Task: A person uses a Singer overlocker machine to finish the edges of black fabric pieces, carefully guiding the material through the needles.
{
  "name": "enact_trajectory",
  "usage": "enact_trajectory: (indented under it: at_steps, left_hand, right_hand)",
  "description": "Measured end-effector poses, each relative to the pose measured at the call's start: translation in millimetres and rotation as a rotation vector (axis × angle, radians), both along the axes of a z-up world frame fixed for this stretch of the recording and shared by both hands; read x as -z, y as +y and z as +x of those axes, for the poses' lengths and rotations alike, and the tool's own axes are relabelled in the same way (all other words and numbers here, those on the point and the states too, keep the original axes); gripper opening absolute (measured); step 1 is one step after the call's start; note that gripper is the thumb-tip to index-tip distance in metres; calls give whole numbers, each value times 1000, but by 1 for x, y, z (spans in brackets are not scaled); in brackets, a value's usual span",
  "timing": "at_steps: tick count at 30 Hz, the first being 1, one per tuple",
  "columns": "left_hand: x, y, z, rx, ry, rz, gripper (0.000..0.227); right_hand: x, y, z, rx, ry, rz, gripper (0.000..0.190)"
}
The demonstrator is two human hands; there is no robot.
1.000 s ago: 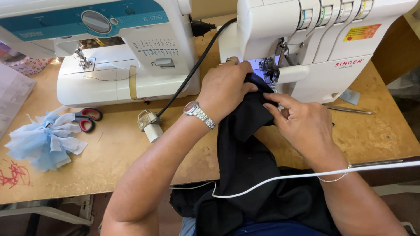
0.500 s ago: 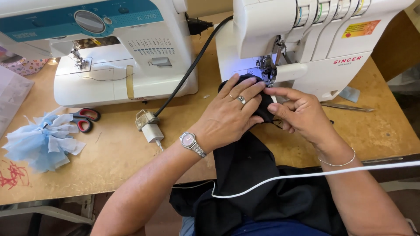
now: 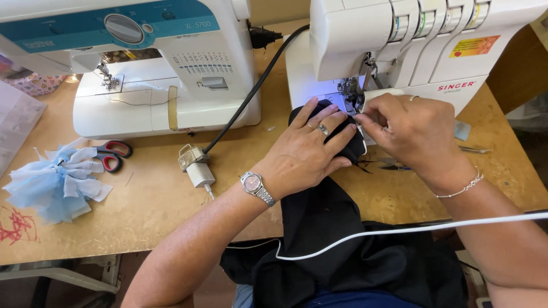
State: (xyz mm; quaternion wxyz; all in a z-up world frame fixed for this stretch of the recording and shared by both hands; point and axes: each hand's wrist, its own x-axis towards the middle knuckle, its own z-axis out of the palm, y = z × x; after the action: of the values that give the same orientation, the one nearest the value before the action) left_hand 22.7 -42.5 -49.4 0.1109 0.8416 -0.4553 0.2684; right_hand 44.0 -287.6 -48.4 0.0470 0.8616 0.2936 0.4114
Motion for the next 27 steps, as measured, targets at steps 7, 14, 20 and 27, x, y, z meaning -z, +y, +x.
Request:
enact_trajectory:
  at_steps: [7, 14, 20, 27]
  left_hand:
    - [1, -4, 6, -20, 3, 6, 54]
    - [2, -12, 5, -65, -20, 12, 56]
    - [-5, 0, -1, -10, 72, 17, 67]
    - [-8, 7, 3, 5, 147, 21, 84]
  right_hand:
    - [7, -1, 3, -30, 36, 96, 33]
    - [4, 4, -20, -138, 229, 197, 14]
    - [20, -1, -44, -236, 339, 227, 51]
    - [33, -1, -48, -166, 264, 216, 67]
